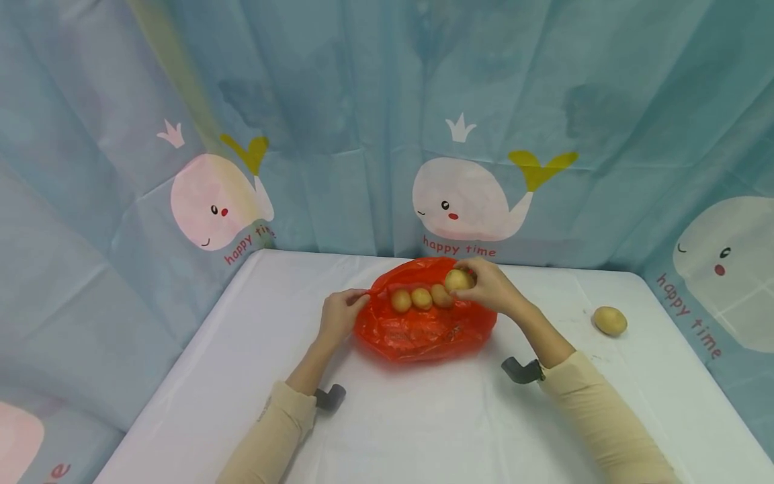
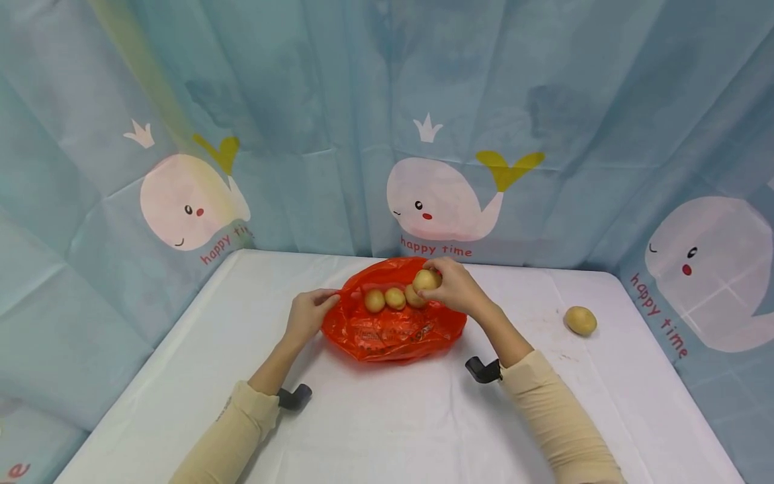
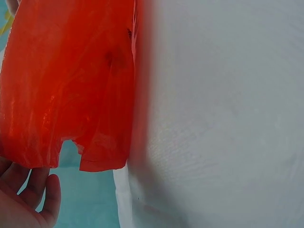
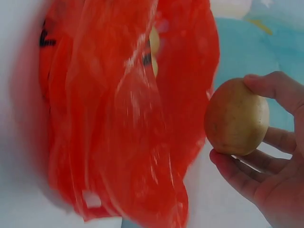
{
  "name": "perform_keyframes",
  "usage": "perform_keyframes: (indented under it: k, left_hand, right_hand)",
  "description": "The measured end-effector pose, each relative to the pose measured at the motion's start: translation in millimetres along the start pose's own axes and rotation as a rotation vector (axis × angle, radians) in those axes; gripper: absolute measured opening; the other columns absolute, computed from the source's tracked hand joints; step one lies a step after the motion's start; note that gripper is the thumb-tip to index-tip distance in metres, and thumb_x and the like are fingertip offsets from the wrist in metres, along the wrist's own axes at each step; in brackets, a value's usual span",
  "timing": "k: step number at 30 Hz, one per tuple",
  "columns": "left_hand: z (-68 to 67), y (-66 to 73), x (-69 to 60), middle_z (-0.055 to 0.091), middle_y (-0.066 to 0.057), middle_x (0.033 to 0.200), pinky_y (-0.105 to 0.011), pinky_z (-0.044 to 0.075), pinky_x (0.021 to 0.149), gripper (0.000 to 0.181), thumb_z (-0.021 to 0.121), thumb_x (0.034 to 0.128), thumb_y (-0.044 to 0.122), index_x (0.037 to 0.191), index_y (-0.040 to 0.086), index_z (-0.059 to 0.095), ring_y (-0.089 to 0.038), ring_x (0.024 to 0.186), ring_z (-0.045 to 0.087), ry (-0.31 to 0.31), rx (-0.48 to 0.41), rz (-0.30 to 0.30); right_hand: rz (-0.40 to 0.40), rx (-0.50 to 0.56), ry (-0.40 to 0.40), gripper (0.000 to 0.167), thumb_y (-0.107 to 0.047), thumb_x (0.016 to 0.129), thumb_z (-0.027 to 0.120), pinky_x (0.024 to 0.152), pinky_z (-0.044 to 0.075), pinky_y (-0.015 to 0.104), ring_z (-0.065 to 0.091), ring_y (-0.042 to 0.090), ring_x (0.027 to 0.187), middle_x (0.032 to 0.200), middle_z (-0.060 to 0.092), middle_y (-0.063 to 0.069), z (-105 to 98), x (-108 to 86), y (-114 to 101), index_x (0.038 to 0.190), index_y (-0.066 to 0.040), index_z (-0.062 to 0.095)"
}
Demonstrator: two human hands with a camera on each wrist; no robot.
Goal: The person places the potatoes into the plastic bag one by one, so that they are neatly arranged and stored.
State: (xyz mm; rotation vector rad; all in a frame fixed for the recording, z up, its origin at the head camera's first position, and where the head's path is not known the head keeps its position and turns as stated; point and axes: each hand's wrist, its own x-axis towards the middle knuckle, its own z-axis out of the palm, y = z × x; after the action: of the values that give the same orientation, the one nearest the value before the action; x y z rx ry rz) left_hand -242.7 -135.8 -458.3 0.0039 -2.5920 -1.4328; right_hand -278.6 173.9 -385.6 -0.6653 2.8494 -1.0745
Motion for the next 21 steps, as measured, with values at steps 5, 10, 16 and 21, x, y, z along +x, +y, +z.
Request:
perform_keyframes:
  k: [5,10,16,21]
  left_hand:
    - [-0.2,0.6,-0.2,0.074,-0.010,0.110,-0.039,0.057,0.091,0.026,0.065,0.0944,0.023,0.114,0.008,0.072,-0.024,0.102,0.067,-0.005,-0.002,-0.012]
    - [-0.7,1.7,0.0,0.073,-0.010,0.110,-0.039,0.057,0.091,0.026,0.064,0.0945,0.023,0.114,0.008,0.072,-0.024,0.102,0.067,-0.006,-0.001,-0.008]
    - [0.7,0.5,1.9,0.073,-0.009,0.110,-0.038,0.058,0.091,0.026,0.064,0.0947,0.024,0.114,0.008,0.072,-0.024,0.103,0.067,-0.008,-0.001,-0.016]
    - [2.1,-2.1,1.7,0.073,-0.009,0.111,-0.039,0.057,0.092,0.026,0.064,0.0948,0.025,0.114,0.008,0.072,-0.024,0.103,0.067,-0.007,-0.007,-0.011]
  right_hand:
    - [0.008,0.016,-0.041,0.053,-0.020,0.081,0.078,0.086,0.057,0.041,0.057,0.028,0.102,0.119,0.060,0.015,10.7,6.5,-8.9,0.126,-0.001,0.057]
    - [-0.014,0.012,-0.063,0.053,-0.022,0.080,0.078,0.083,0.056,0.037,0.056,0.027,0.102,0.118,0.060,0.013,20.2,13.4,-15.4,0.125,-0.002,0.058]
    - [-0.027,0.001,-0.091,0.050,-0.025,0.081,0.077,0.081,0.056,0.034,0.055,0.024,0.104,0.117,0.061,0.009,32.0,17.3,-23.2,0.123,-0.006,0.059]
    - [-0.020,0.014,-0.119,0.049,-0.025,0.082,0.078,0.084,0.057,0.035,0.054,0.024,0.107,0.118,0.060,0.008,43.5,18.0,-29.4,0.123,-0.006,0.059]
